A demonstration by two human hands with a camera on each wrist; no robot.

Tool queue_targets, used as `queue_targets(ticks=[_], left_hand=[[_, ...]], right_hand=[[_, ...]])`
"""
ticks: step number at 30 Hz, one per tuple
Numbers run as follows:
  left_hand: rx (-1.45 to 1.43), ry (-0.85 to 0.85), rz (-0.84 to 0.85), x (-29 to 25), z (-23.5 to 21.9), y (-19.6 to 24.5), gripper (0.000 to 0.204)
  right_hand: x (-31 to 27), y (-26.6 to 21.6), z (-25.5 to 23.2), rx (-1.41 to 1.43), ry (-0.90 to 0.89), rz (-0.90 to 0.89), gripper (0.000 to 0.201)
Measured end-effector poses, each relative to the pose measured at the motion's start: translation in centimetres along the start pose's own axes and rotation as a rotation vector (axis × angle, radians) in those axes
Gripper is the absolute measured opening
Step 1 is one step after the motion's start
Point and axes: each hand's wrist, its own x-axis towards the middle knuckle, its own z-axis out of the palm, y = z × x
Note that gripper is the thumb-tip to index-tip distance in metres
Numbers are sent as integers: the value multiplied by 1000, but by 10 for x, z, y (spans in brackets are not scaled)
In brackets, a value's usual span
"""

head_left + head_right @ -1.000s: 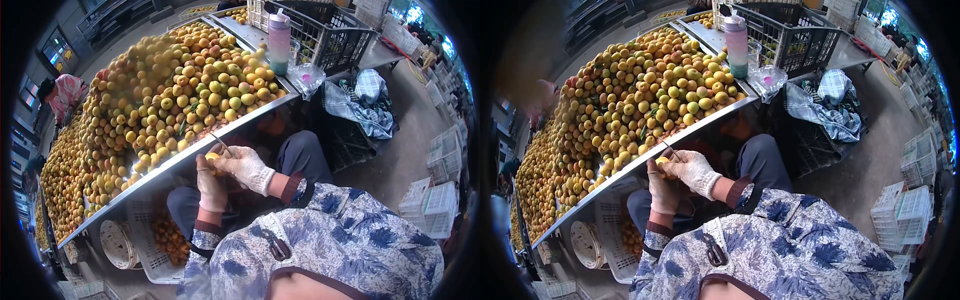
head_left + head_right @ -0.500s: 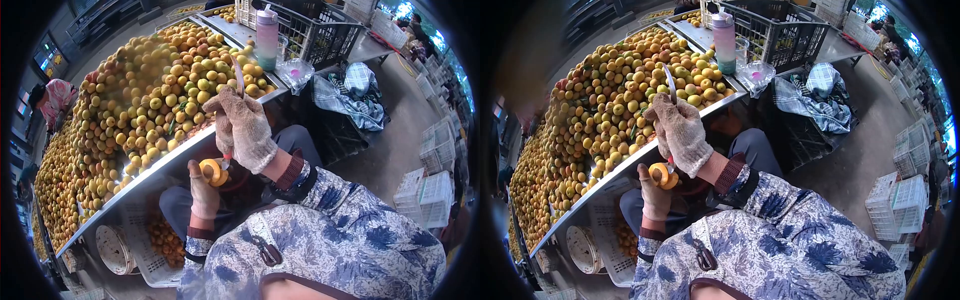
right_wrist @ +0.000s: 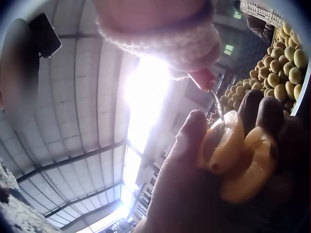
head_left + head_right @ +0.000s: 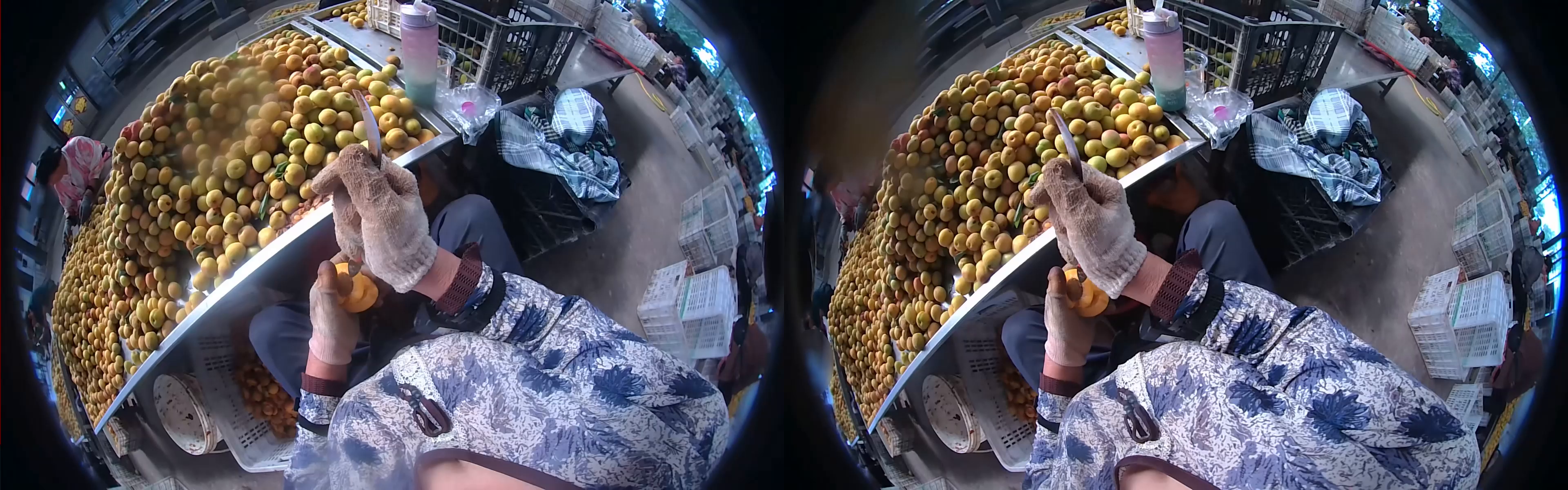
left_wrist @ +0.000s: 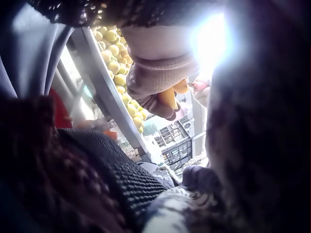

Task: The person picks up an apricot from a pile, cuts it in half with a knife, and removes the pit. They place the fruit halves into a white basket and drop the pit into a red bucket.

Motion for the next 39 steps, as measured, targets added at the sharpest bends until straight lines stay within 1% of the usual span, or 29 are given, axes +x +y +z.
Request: queue_targets(ticks=[2, 3, 5, 6, 8, 9, 11, 12, 13, 14, 15, 16, 17, 18, 19, 21, 22, 23, 24, 25, 26, 27, 29, 30, 31, 33, 34, 36, 39], left_hand=[[-7, -1, 42, -1, 4, 0, 48], [-5, -1, 38, 0, 3, -1, 48], [130, -31, 82, 3, -2, -8, 64], [132, -33, 79, 5, -5, -10, 64], [400, -23, 240, 7, -10, -13, 59], [402, -25, 236, 7, -10, -12, 59], [639, -50, 308, 9, -7, -8, 57], [638, -52, 305, 10, -4, -9, 57], [666, -24, 343, 10, -1, -11, 56], [695, 3, 383, 11, 1, -12, 56], [696, 0, 380, 13, -4, -17, 56], [519, 24, 292, 17, -14, -25, 48], [345, 48, 204, 20, -21, -31, 48], [347, 46, 202, 20, -17, -29, 48], [357, 74, 219, 19, -11, -27, 48], [367, 101, 233, 13, 4, -17, 55], [316, 78, 167, 7, 14, -7, 55], [265, 54, 102, 5, 19, -2, 56], [266, 53, 98, 5, 12, -4, 56], [234, -57, 63, 5, 1, -7, 51], [202, -167, 25, 5, -6, -9, 49], [205, -167, 18, 3, -6, -10, 49], [-176, -124, -109, 1, -1, -11, 48], [-298, -46, -186, 1, 1, -12, 47], [-295, -44, -188, 1, 3, -11, 47], [-480, -64, -286, 1, 6, -8, 55], [-480, -61, -288, 2, 3, -10, 55], [-392, -281, -262, 4, -2, -16, 57], [-440, -294, -309, 1, 5, -12, 60]], right_hand=[[0, -1, 1, 15, 5, 2, 34], [-1, -1, 3, 12, 40, -12, 34], [-1, -1, 4, 9, 81, -25, 34], [0, -1, 4, 21, 77, -24, 35], [0, -2, 3, 35, 80, -24, 36], [-1, -3, 3, 37, 81, -18, 34], [-3, -4, 3, 39, 85, -11, 32], [-3, -2, 5, 29, 88, -35, 28], [-3, -1, 6, 19, 91, -59, 25], [-1, 5, -1, 4, 24, -138, 17], [-1, 6, -3, 4, 28, -140, 17], [-1, 6, -4, 41, 1, -118, 17], [0, 6, -5, 79, -27, -97, 18], [1, 5, -6, 81, -23, -99, 18], [3, 3, -7, 132, -20, -57, 17], [5, -1, -7, 234, -12, 27, 16], [6, -3, -5, 100, 39, 29, 28], [9, 3, -6, 100, 42, 29, 28], [13, 9, -4, 109, 46, -20, 27], [16, 12, -4, 119, 50, -69, 26], [10, 3, -16, 126, -56, 120, 26], [11, 3, -14, 129, -50, 121, 26], [12, 5, -10, 167, 67, 92, 27], [11, -1, -12, 145, 52, 159, 31], [12, -2, -18, 149, 53, 159, 31], [14, 1, -28, 240, -53, 270, 38], [15, 4, -29, 233, -16, 291, 41], [14, 5, -34, 282, -5, 315, 41], [16, 12, -40, 365, 0, 335, 42]])
